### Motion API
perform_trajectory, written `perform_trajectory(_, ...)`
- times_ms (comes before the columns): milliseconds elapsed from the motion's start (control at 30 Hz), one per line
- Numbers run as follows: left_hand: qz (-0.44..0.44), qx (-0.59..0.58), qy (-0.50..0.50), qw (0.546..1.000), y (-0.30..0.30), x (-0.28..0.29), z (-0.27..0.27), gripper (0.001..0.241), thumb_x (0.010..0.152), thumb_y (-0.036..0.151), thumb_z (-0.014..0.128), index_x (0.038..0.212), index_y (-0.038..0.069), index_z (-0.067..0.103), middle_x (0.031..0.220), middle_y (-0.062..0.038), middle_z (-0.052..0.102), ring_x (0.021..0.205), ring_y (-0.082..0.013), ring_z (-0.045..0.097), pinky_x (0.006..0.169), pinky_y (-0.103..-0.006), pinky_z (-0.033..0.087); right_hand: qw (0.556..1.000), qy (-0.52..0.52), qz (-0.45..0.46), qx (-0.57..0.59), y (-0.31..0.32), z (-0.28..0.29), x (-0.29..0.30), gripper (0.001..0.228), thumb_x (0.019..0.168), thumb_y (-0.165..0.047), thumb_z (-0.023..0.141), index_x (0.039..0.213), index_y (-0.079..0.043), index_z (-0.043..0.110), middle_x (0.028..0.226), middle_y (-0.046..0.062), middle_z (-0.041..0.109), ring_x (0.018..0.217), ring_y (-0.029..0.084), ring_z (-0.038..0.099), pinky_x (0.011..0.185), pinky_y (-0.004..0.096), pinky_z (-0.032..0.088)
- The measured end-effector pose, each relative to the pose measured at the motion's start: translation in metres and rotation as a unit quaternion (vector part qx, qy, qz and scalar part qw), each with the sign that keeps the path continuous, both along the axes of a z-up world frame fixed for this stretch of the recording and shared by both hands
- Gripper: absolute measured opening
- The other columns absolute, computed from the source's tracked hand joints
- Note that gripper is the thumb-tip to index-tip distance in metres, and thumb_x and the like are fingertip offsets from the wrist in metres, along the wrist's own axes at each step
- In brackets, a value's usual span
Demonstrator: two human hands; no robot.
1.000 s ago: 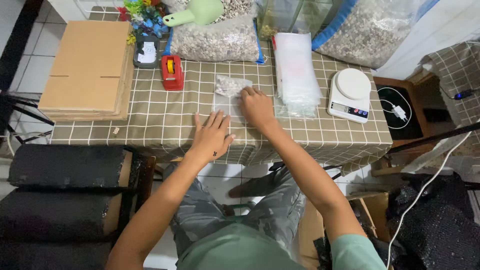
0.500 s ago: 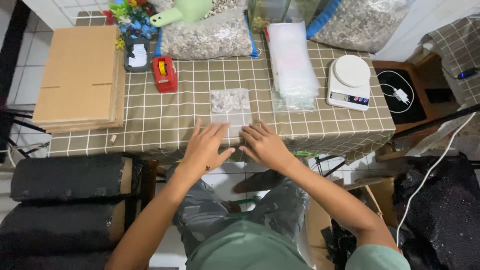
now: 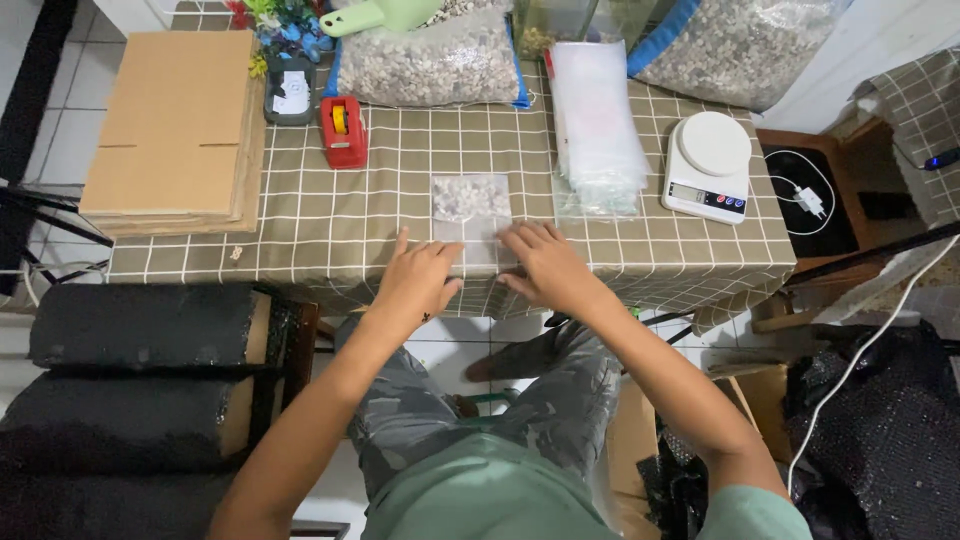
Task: Packing aquarium substrate into small bags, weighing them, and preparing a shipping box.
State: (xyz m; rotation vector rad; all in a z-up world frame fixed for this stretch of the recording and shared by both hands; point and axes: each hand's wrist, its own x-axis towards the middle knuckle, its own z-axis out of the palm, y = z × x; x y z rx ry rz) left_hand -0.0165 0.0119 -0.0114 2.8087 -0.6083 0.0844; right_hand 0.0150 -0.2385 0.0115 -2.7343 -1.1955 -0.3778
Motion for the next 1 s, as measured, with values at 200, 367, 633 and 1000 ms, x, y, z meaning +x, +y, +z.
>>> perform_trajectory(200,-0.013,-0.011,-0.092,0.996,0.000,-0.004,-0.029,0.026,0.087,0.026,0.074,0.112,0.017,0.075,0.111,-0.007,0.066,0.111,-0.0288,0.062,0.115,-0.0600,0.032,0.999,0.007,0.011,-0.041,-0.011,-0.003,-0.007,0.045,0.081,-0.040,0.080,0.120,-0.018,0.072,0.122,0.003,0.066,0.130,0.027,0.057,0.109,0.051,0.045)
perform_trajectory(367,-0.023,-0.073,-0.119,0.990,-0.002,-0.012,-0.017,0.016,0.092,0.017,0.065,0.093,0.018,0.081,0.111,-0.008,0.072,0.113,-0.0291,0.066,0.111,-0.0533,0.042,0.999,-0.004,0.043,-0.006,-0.012,-0.002,-0.009,0.030,0.079,-0.030,0.082,0.105,-0.017,0.075,0.119,0.003,0.069,0.130,0.027,0.058,0.109,0.050,0.046)
perform_trajectory(633,0.055,-0.119,0.003,0.991,0.010,0.030,0.043,0.032,0.096,0.023,0.056,0.122,0.023,0.075,0.099,-0.016,0.077,0.096,-0.0408,0.073,0.089,-0.0568,0.055,0.965,0.163,-0.011,0.204,-0.015,0.009,0.040,0.011,0.091,-0.021,0.073,0.096,-0.012,0.075,0.102,0.010,0.076,0.110,0.033,0.071,0.099,0.048,0.052)
perform_trajectory(1000,0.065,-0.098,0.179,0.977,0.020,0.121,0.051,0.033,0.086,0.018,0.063,0.116,0.017,0.079,0.103,-0.022,0.077,0.108,-0.0451,0.070,0.095,-0.0572,0.055,0.949,0.274,-0.099,0.122,0.006,-0.013,0.139,0.027,0.078,-0.031,0.076,0.100,-0.016,0.079,0.085,0.010,0.077,0.090,0.035,0.075,0.083,0.049,0.055)
